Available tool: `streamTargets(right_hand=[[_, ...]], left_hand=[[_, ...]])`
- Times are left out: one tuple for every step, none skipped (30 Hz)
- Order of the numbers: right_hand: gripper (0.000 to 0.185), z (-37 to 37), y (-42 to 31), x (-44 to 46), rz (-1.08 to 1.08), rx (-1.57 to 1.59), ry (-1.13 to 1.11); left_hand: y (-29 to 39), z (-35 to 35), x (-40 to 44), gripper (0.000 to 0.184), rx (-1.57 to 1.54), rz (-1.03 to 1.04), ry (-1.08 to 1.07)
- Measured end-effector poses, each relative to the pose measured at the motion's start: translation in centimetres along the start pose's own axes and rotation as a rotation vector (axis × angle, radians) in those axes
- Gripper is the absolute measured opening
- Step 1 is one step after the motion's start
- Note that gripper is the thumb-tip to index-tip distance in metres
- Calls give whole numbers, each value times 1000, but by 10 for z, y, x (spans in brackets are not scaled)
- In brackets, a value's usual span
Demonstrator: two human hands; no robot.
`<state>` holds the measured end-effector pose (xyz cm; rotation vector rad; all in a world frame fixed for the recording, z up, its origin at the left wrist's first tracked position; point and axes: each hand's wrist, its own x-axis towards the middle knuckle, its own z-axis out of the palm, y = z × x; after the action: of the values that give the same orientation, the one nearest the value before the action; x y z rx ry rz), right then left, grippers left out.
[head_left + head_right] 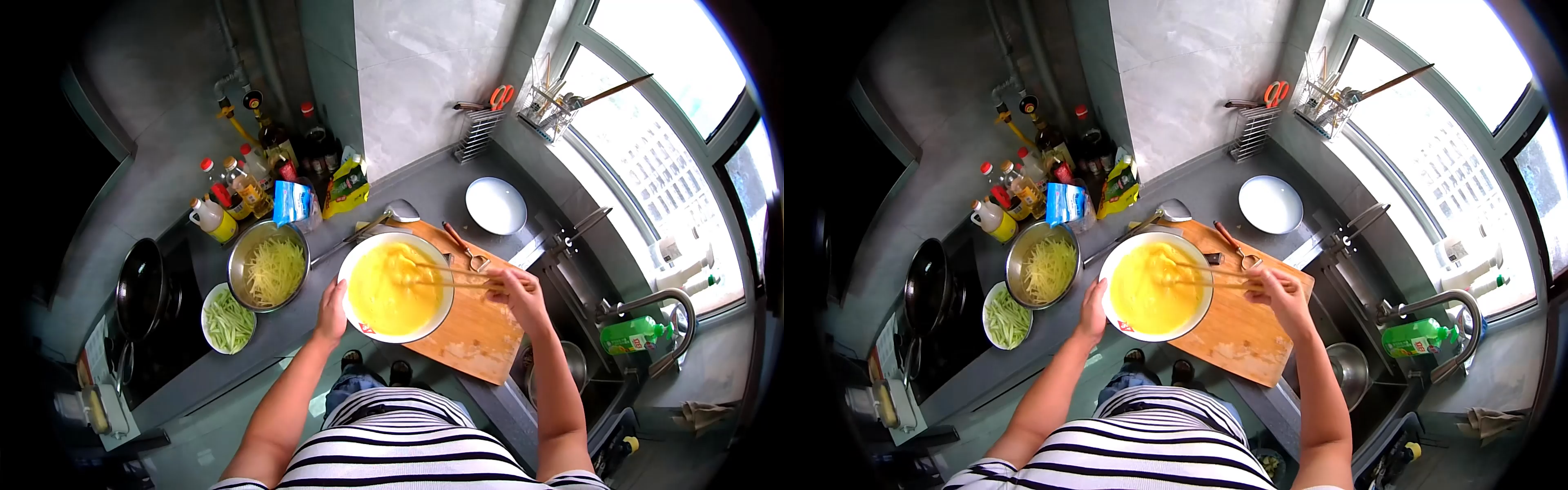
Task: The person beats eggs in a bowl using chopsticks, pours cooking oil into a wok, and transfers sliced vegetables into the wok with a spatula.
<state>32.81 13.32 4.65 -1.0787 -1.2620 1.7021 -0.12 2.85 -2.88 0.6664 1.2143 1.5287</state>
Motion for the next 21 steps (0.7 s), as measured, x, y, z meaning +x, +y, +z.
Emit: streamTargets(right_hand=[[31, 2, 4, -2, 57, 49, -31], [31, 1, 4, -4, 99, 62, -134], [31, 1, 8, -4, 72, 82, -85], [30, 1, 14, -2, 43, 101, -36], [30, 1, 17, -2, 15, 120, 14], [29, 4, 18, -4, 28, 127, 18], [29, 3, 18, -4, 45, 156, -23], [28, 2, 18, -5, 63, 186, -63], [28, 1, 18, -6, 81, 215, -101], [28, 1, 19, -6, 65, 198, -66], [27, 2, 20, -5, 50, 181, -32], [27, 2, 21, -3, 37, 165, 0], [27, 2, 24, -2, 55, 197, -33], [27, 0, 27, -3, 74, 230, -63], [27, -1, 27, -4, 92, 261, -92], [27, -2, 27, -4, 87, 247, -67], [27, -2, 26, -4, 85, 232, -43], [27, 0, 25, -3, 82, 218, -22], [27, 2, 24, -2, 87, 225, -38], [27, 3, 22, -3, 92, 233, -51], [27, 4, 20, -4, 97, 239, -62]], left_hand=[[1, -1, 0, 40, 7, 1, 4], [0, -1, -1, 40, 12, 4, 0], [0, -2, -1, 40, 17, 7, -6], [-1, -2, -1, 40, 22, 11, -14], [-2, -2, -1, 40, 21, 11, -15], [-3, -2, 0, 40, 20, 10, -16], [-3, -2, 0, 40, 19, 11, -15], [-4, -2, 0, 40, 21, 11, -10], [-4, -1, 0, 40, 22, 11, -6], [-5, 0, 0, 40, 22, 12, -3], [-5, 1, 0, 40, 23, 12, -5], [-3, 3, -1, 40, 24, 12, -6], [-1, 3, -1, 40, 27, 14, -6], [0, 3, -2, 40, 30, 8, 10], [1, 5, -3, 40, 32, 2, 23], [1, 6, -4, 40, 33, -4, 38], [0, 6, -4, 40, 30, -7, 25], [0, 6, -4, 40, 29, -8, 14], [1, 4, -4, 41, 31, -7, 4], [1, 4, -5, 41, 30, 0, 21], [2, 6, -5, 42, 28, 7, 37]])
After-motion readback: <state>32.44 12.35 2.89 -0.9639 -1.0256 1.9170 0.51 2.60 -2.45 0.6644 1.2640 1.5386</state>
